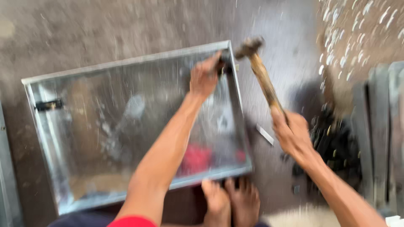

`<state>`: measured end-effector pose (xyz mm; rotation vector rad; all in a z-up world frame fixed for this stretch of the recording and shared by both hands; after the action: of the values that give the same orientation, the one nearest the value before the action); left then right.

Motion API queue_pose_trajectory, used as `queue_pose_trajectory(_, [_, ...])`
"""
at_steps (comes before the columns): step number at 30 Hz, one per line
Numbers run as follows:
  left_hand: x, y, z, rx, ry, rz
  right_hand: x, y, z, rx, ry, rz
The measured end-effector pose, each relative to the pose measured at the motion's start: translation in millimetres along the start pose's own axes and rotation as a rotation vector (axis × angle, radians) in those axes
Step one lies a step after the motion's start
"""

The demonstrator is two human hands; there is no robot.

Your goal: The person assembles metal trays by inserting metal pins into brackets at the corners and hammering them into place with a hammer. They handle multiple trays one at a time while working on the floor with another person.

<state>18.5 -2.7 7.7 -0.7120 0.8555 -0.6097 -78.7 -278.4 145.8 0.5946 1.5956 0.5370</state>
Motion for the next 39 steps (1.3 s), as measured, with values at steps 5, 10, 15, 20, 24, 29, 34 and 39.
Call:
queue_pose_trajectory(5, [-0.4, 11.5, -7.7, 0.069, -0.083, -0.034, -36.6, 0.1, -7.8, -0.146, -0.184, 0.309])
queue_pose_trajectory(10, [1.6, 11.5, -13.5, 0.079, -0.006, 0.044, 19.8, -5.2, 6.7, -0.14, -0.071, 0.162])
queue_pose_trajectory(15, [-14.0, -10.6, 0.8, -0.082, -0.065, 0.065, 19.6, -45.4, -30.9, 0.061, -0.061, -0.151])
queue_pose_trajectory(20, [-20.5, -66.3, -14.7, 0.324, -0.021, -0.046, -24.9, -105.4, -57.1, 0.062, -0.175, -0.496])
queue_pose_trajectory(24, [-32.3, -62.2, -5.4, 0.192, 0.086, -0.025, -35.9, -110.4, -69.7, -0.177, -0.357, -0.464])
queue_pose_trajectory(29, [-41.8, -38.5, 0.0, 0.183, 0.184, 0.037, -5.7, -70.9, -82.2, -0.42, -0.331, -0.203])
queue_pose_trajectory(34, [-34.8, -36.1, -0.6, 0.069, 0.058, -0.009, -0.6, -76.4, -72.8, -0.365, -0.202, -0.159])
queue_pose_trajectory(39, [-37.6, -29.1, -7.9, 0.025, 0.016, 0.034, -40.2, -138.8, -33.2, -0.224, -0.332, -0.27])
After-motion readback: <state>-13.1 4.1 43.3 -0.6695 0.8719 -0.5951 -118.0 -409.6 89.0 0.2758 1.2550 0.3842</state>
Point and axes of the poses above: each hand's wrist, its own z-axis towards the middle knuckle, its own x-axis out of the palm, y = z × x, the point moved 2 cm from there along z, towards the middle knuckle, and after that the axes turned 13 degrees about -y, right-handed, at the moved point
